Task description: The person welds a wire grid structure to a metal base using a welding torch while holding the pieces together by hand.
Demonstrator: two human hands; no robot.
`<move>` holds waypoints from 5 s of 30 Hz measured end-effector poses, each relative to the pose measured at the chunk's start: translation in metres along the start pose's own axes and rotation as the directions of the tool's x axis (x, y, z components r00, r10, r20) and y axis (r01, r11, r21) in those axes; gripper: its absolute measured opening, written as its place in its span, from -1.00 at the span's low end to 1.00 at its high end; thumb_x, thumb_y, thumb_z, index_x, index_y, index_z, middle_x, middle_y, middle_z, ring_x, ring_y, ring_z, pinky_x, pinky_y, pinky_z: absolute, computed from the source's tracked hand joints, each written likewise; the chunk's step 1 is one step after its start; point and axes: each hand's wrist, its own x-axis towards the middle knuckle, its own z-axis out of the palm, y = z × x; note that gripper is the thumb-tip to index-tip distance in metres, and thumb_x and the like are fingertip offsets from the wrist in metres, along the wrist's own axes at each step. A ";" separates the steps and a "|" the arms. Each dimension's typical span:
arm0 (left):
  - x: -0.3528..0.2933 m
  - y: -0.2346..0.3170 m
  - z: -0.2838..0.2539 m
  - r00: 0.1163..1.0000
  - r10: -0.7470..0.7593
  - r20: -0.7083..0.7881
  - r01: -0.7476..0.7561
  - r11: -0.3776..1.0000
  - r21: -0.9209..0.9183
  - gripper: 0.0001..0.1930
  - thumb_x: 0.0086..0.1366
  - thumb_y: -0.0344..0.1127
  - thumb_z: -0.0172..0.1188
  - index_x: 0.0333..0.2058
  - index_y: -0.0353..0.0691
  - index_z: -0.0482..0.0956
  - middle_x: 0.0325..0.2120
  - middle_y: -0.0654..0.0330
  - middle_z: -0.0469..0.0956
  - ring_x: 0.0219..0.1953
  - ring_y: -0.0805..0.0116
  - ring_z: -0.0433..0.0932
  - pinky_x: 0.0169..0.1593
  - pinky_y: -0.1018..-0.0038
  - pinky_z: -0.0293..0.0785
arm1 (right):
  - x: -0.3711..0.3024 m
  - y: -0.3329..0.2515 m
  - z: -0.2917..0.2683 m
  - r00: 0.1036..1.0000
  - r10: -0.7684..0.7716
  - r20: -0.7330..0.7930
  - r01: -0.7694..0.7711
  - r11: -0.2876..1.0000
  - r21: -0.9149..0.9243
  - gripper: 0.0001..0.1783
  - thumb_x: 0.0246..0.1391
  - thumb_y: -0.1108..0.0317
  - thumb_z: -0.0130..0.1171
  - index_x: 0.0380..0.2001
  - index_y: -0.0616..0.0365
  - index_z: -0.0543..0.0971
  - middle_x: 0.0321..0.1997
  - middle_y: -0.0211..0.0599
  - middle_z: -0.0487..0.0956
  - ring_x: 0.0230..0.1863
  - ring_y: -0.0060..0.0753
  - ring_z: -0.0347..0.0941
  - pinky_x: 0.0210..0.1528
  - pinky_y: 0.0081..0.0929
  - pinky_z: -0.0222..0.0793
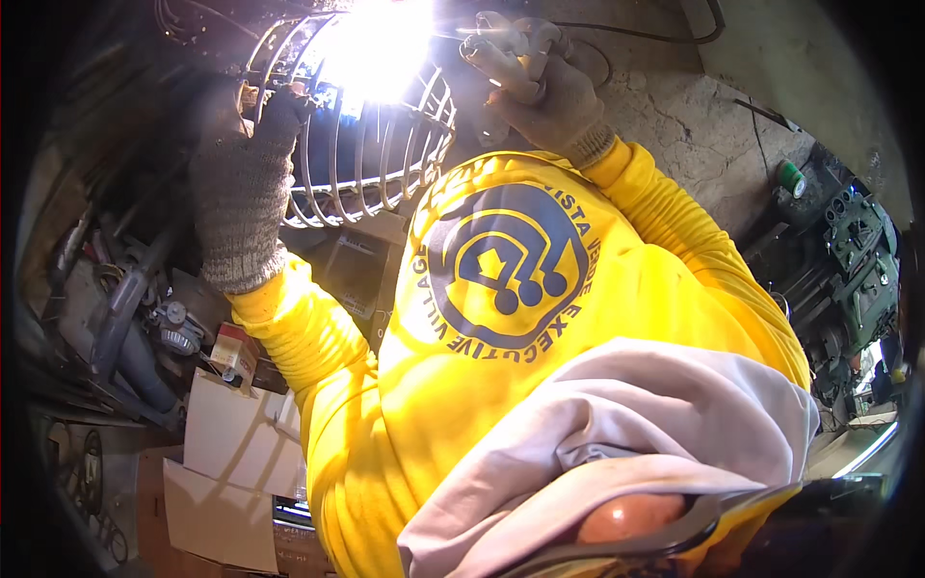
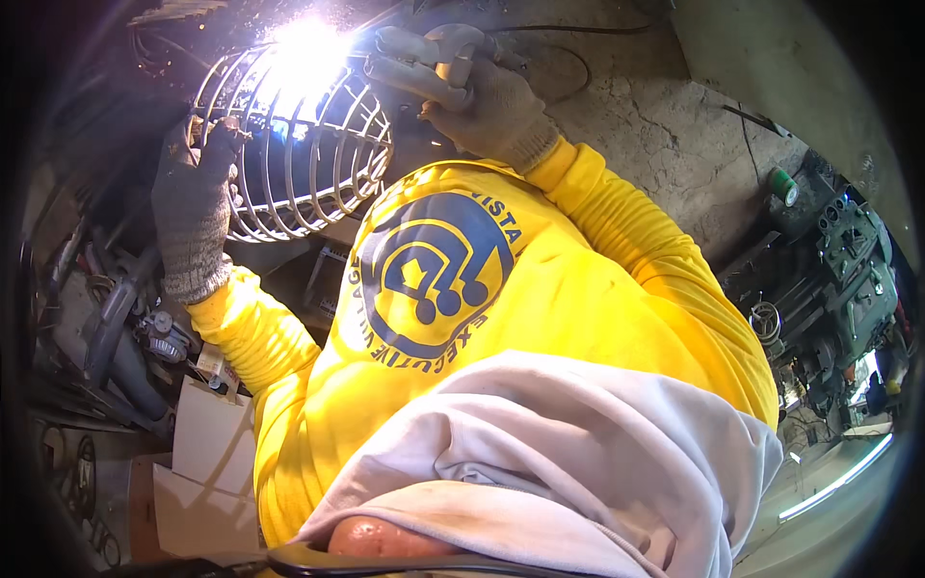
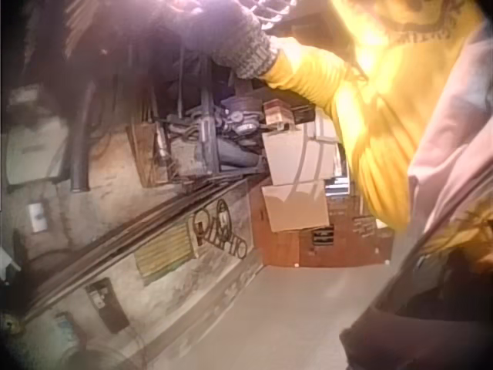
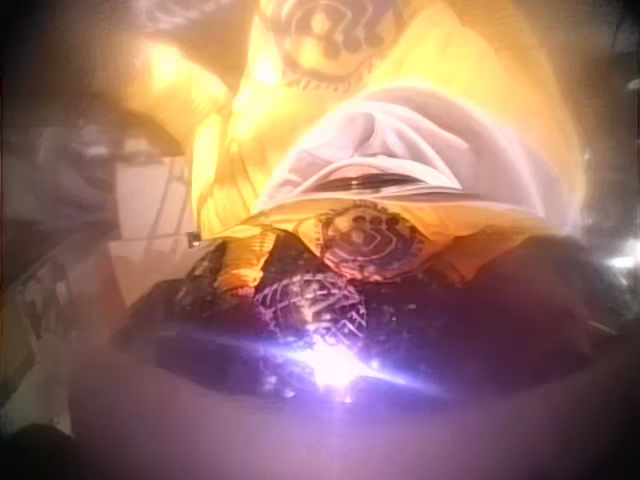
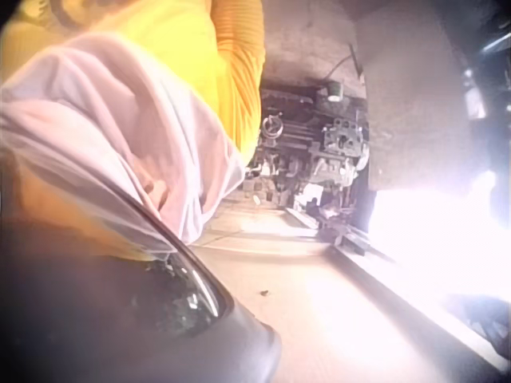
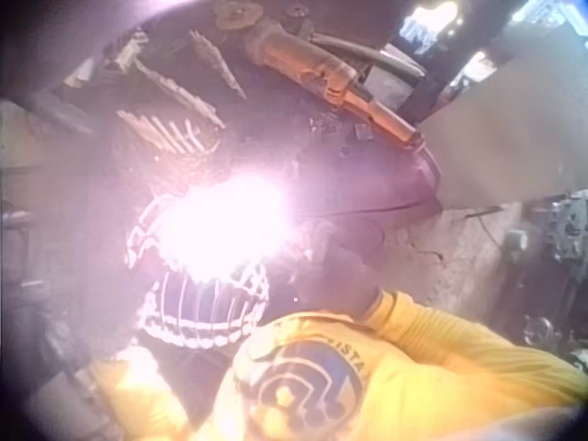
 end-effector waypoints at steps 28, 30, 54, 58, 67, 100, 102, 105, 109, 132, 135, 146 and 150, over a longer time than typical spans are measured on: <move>0.004 0.002 0.010 0.964 0.155 -0.217 -0.091 0.955 0.282 -0.70 0.42 -0.22 0.06 0.05 -0.16 0.49 0.04 0.06 0.51 -0.03 0.10 0.57 -0.01 0.33 0.54 | -0.014 0.005 -0.015 0.969 0.243 0.034 -0.233 0.870 0.434 -0.48 -0.06 0.43 0.35 0.03 0.25 0.51 0.03 -0.12 0.53 0.01 -0.19 0.49 -0.04 -0.50 0.44; 0.006 0.008 0.003 0.971 0.152 -0.185 -0.102 0.961 0.257 -0.69 0.38 -0.20 0.12 0.02 -0.19 0.50 -0.02 0.04 0.54 -0.10 0.07 0.60 -0.06 0.30 0.55 | -0.013 0.005 -0.017 0.980 0.195 -0.025 -0.182 0.947 0.263 -0.48 -0.07 0.33 0.41 -0.01 0.23 0.52 -0.08 -0.12 0.57 -0.08 -0.20 0.55 -0.08 -0.44 0.48; 0.004 0.045 -0.014 0.907 -0.413 -0.088 0.261 0.713 -0.651 -0.50 0.13 -0.10 0.43 -0.06 -0.28 0.54 -0.30 0.12 0.62 -0.34 0.33 0.63 -0.18 0.43 0.51 | -0.016 0.002 -0.021 0.964 0.263 -0.049 -0.238 0.926 0.291 -0.43 -0.14 0.12 0.49 -0.10 0.17 0.54 -0.22 -0.05 0.65 -0.18 -0.07 0.64 -0.14 -0.31 0.54; 0.005 0.042 -0.010 0.907 -0.410 -0.096 0.264 0.732 -0.628 -0.42 0.10 -0.03 0.44 0.00 -0.26 0.52 -0.29 0.09 0.63 -0.34 0.27 0.64 -0.19 0.39 0.53 | -0.012 0.001 -0.017 0.968 0.252 -0.017 -0.239 0.935 0.263 -0.42 -0.14 0.10 0.49 -0.09 0.16 0.54 -0.23 -0.03 0.65 -0.19 -0.02 0.64 -0.16 -0.27 0.55; 0.005 0.046 -0.020 0.899 -0.437 -0.008 0.353 0.737 -0.576 -0.43 0.10 -0.02 0.45 -0.02 -0.24 0.53 -0.22 0.09 0.61 -0.25 0.22 0.64 -0.13 0.35 0.52 | -0.004 -0.002 -0.013 0.982 0.189 0.005 -0.186 0.960 0.208 -0.40 -0.16 0.11 0.50 -0.08 0.16 0.53 -0.23 -0.02 0.66 -0.19 0.02 0.64 -0.15 -0.25 0.56; 0.001 0.027 -0.002 0.935 -0.182 -0.303 0.044 0.911 -0.410 -0.54 0.16 -0.16 0.42 -0.04 -0.27 0.55 -0.22 0.06 0.59 -0.19 0.21 0.60 -0.17 0.36 0.56 | 0.005 -0.010 -0.006 0.999 0.034 -0.023 -0.018 0.867 0.498 -0.37 0.06 0.52 0.26 0.24 0.20 0.40 0.20 -0.18 0.43 -0.06 -0.43 0.47 -0.12 -0.49 0.45; 0.003 0.029 -0.002 0.937 -0.199 -0.289 0.054 0.895 -0.442 -0.53 0.17 -0.14 0.41 -0.04 -0.28 0.55 -0.21 0.05 0.59 -0.18 0.18 0.61 -0.15 0.35 0.56 | 0.012 -0.019 -0.022 0.994 -0.110 -0.023 0.111 0.988 0.111 -0.37 0.05 0.54 0.25 0.24 0.21 0.40 0.25 -0.14 0.40 -0.06 -0.41 0.47 -0.11 -0.48 0.44; 0.004 0.026 0.000 0.888 0.002 -0.460 -0.103 0.975 -0.195 -0.56 0.17 -0.22 0.41 -0.04 -0.27 0.54 -0.30 0.08 0.60 -0.32 0.17 0.62 -0.26 0.38 0.57 | 0.012 -0.011 -0.020 0.952 -0.280 -0.127 0.293 0.951 0.099 -0.32 -0.02 0.54 0.29 0.24 0.18 0.40 0.25 -0.09 0.40 -0.08 -0.35 0.47 -0.10 -0.45 0.42; 0.005 0.031 -0.009 0.939 -0.200 -0.281 0.059 0.897 -0.439 -0.51 0.14 -0.16 0.43 -0.02 -0.27 0.53 -0.26 0.06 0.62 -0.33 0.17 0.63 -0.22 0.39 0.55 | -0.010 0.001 -0.008 0.989 0.070 0.131 -0.085 0.990 0.116 -0.40 -0.08 0.47 0.35 0.11 0.18 0.48 0.10 -0.07 0.48 -0.08 -0.23 0.47 -0.08 -0.39 0.43; 0.006 0.034 -0.014 0.924 -0.348 -0.160 0.222 0.826 -0.519 -0.50 0.14 0.04 0.38 -0.25 -0.33 0.52 -0.54 0.10 0.58 -0.53 0.26 0.56 -0.40 0.37 0.47 | 0.004 0.005 0.000 0.979 -0.203 -0.038 0.201 0.979 -0.035 -0.54 0.03 0.22 0.34 0.05 -0.10 0.57 0.13 -0.22 0.49 0.09 -0.18 0.47 0.08 -0.32 0.48; 0.003 0.024 -0.007 0.912 -0.190 -0.363 0.071 0.946 -0.316 -0.51 0.15 0.03 0.38 -0.22 -0.31 0.52 -0.49 0.09 0.59 -0.51 0.24 0.57 -0.39 0.36 0.47 | 0.002 0.005 0.003 0.988 -0.147 -0.037 0.151 0.979 0.139 -0.49 0.01 0.44 0.32 0.09 0.13 0.50 0.14 -0.23 0.52 0.15 -0.30 0.43 0.20 -0.41 0.35; 0.005 0.028 -0.010 0.936 -0.230 -0.268 0.091 0.890 -0.446 -0.56 0.13 -0.09 0.42 -0.14 -0.23 0.52 -0.33 0.10 0.59 -0.37 0.16 0.62 -0.34 0.33 0.52 | 0.011 -0.011 0.000 0.968 0.200 0.154 -0.202 0.243 0.949 -0.58 0.07 0.29 0.23 0.03 0.08 0.53 0.05 -0.17 0.54 -0.07 -0.26 0.48 0.00 -0.35 0.42; 0.011 0.023 -0.004 0.917 0.056 -0.395 -0.122 0.982 -0.142 -0.54 0.09 -0.10 0.46 -0.13 -0.21 0.52 -0.37 0.12 0.59 -0.39 0.13 0.61 -0.34 0.33 0.53 | -0.001 0.005 -0.004 0.998 -0.063 0.019 0.063 0.998 0.021 -0.48 0.03 0.31 0.24 0.12 0.05 0.51 -0.05 -0.15 0.54 -0.17 -0.20 0.46 0.00 -0.33 0.40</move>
